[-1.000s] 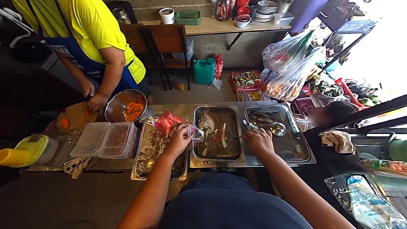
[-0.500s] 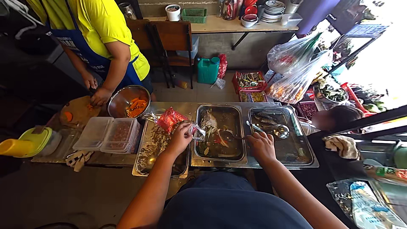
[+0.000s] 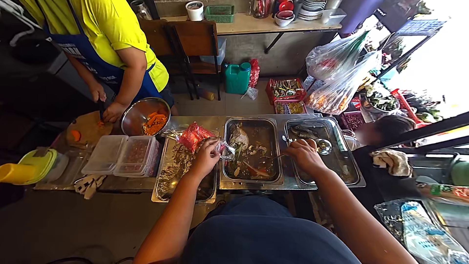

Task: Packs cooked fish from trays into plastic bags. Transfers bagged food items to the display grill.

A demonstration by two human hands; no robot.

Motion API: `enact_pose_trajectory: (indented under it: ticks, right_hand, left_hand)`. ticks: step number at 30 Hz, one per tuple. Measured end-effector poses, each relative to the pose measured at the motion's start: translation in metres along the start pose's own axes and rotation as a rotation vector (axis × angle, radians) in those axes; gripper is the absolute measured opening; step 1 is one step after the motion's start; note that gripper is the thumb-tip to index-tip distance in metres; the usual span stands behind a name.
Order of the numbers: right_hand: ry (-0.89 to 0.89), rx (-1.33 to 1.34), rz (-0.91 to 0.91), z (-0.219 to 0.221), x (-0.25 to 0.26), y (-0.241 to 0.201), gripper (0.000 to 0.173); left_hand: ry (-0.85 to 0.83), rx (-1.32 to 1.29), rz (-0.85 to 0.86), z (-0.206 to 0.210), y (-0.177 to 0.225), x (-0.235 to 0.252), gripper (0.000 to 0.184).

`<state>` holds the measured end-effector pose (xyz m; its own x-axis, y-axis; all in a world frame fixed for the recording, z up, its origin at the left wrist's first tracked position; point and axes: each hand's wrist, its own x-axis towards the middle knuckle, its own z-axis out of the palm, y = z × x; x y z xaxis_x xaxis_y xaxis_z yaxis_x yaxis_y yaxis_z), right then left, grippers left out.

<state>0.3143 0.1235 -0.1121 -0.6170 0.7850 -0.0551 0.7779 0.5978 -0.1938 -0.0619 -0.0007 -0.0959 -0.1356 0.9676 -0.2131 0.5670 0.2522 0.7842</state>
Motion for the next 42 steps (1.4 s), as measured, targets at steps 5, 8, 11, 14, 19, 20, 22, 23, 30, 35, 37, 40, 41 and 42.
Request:
enact_pose_trajectory:
  ticks: [5, 8, 11, 14, 19, 20, 22, 23, 30, 35, 37, 40, 41, 42]
  right_hand:
    - [-0.004, -0.046, 0.024, -0.007, 0.008, 0.003, 0.025]
    - [-0.052, -0.029, 0.035, 0.0, 0.019, 0.0, 0.025]
    - [-0.051, 0.029, 0.016, 0.014, 0.031, -0.001, 0.025]
    - [-0.108, 0.061, -0.014, 0.023, 0.042, -0.003, 0.024]
    - [-0.26, 0.027, -0.178, 0.018, 0.05, 0.003, 0.024]
    - [-0.263, 0.018, -0.209, 0.016, 0.05, 0.008, 0.024]
    - [-0.273, -0.006, -0.242, 0.011, 0.047, 0.018, 0.023]
    - [-0.294, -0.012, -0.238, 0.008, 0.045, 0.022, 0.023]
    - [-0.452, 0.051, -0.116, 0.003, 0.026, 0.019, 0.028]
    - [-0.519, 0.104, -0.024, 0.018, 0.023, -0.008, 0.032]
    - [-0.508, 0.145, -0.013, 0.028, 0.022, -0.019, 0.033]
    - [-0.449, 0.202, -0.01, 0.043, 0.02, -0.037, 0.034]
    - [-0.442, 0.22, -0.001, 0.047, 0.021, -0.042, 0.034]
    - [-0.434, 0.239, 0.005, 0.052, 0.021, -0.046, 0.034]
  left_hand:
    - [-0.004, -0.003, -0.006, 0.001, 0.001, -0.001, 0.053]
    - [-0.002, 0.01, -0.007, 0.001, 0.003, 0.0, 0.054]
    - [-0.003, 0.008, 0.002, 0.004, 0.004, 0.001, 0.054]
    - [-0.008, 0.008, 0.007, 0.005, 0.003, 0.0, 0.054]
    - [-0.003, 0.0, 0.003, 0.004, 0.004, -0.002, 0.054]
    - [0.002, -0.003, 0.008, 0.004, 0.004, -0.003, 0.054]
    - [0.013, -0.011, 0.01, 0.004, 0.004, -0.004, 0.054]
    - [0.017, -0.011, 0.007, 0.005, 0.004, -0.005, 0.054]
    - [0.009, -0.011, -0.019, 0.009, 0.0, -0.004, 0.053]
    - [0.001, 0.002, -0.021, 0.011, 0.003, -0.002, 0.053]
    - [0.004, -0.003, -0.019, 0.011, 0.005, -0.001, 0.053]
    - [0.008, 0.003, -0.017, 0.011, 0.006, -0.001, 0.053]
    - [0.005, 0.006, -0.018, 0.011, 0.006, -0.001, 0.053]
    - [0.001, 0.013, -0.016, 0.011, 0.006, -0.001, 0.053]
